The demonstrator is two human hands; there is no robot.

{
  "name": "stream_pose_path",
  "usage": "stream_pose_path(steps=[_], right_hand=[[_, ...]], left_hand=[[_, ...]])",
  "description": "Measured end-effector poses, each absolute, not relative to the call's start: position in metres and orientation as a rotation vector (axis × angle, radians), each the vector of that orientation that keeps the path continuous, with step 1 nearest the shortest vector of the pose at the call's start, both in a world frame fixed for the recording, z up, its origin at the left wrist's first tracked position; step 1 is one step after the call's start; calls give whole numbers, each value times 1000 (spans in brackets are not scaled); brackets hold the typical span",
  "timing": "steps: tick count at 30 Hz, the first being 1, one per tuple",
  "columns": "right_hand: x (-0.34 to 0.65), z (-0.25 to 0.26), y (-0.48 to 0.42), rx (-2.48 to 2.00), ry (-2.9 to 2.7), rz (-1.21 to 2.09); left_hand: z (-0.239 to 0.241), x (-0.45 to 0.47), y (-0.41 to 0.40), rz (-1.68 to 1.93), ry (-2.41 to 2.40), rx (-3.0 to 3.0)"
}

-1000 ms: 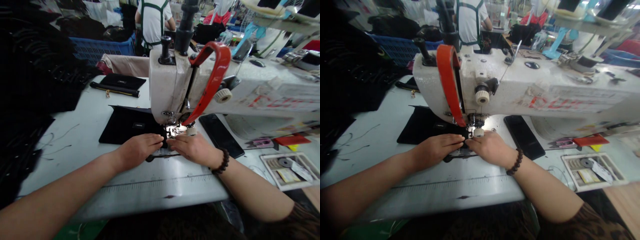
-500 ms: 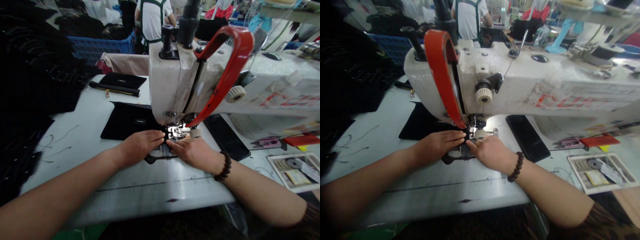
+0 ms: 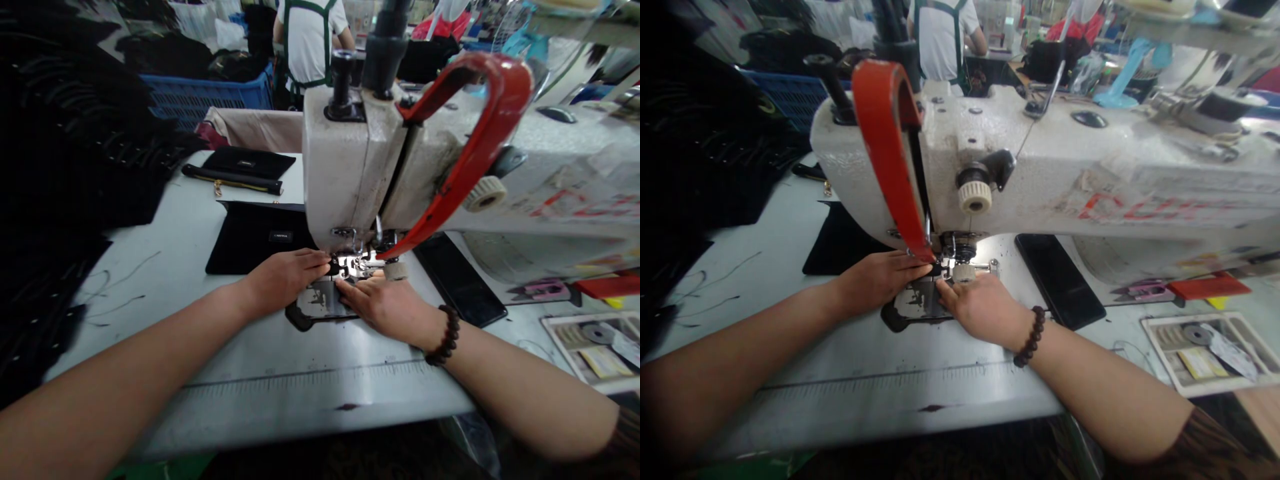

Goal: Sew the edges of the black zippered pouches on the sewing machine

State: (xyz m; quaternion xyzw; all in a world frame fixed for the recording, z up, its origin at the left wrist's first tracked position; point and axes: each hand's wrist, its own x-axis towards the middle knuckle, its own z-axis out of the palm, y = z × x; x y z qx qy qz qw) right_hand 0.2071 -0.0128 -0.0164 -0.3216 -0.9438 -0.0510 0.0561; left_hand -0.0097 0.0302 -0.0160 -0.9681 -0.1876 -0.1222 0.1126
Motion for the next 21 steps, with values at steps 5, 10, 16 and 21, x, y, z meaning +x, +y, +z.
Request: stream_pose_path(steps=[5,10,16,21], right_hand=[[208,-18,-13,-958,-2862,-167],[208,-18,-13,-971,-2869,-198],[208,-18,-12,-941,-2858,-196],[208,-22,-12,-930,-2841,-185]], left_hand=[[-14,-6,33,-187,-709,-2844],[-12,-3,33,-114,-775,-2844],[-12,-2,33,-30,-805,-2819],[-11,-2,32,-8,-837,-2828]])
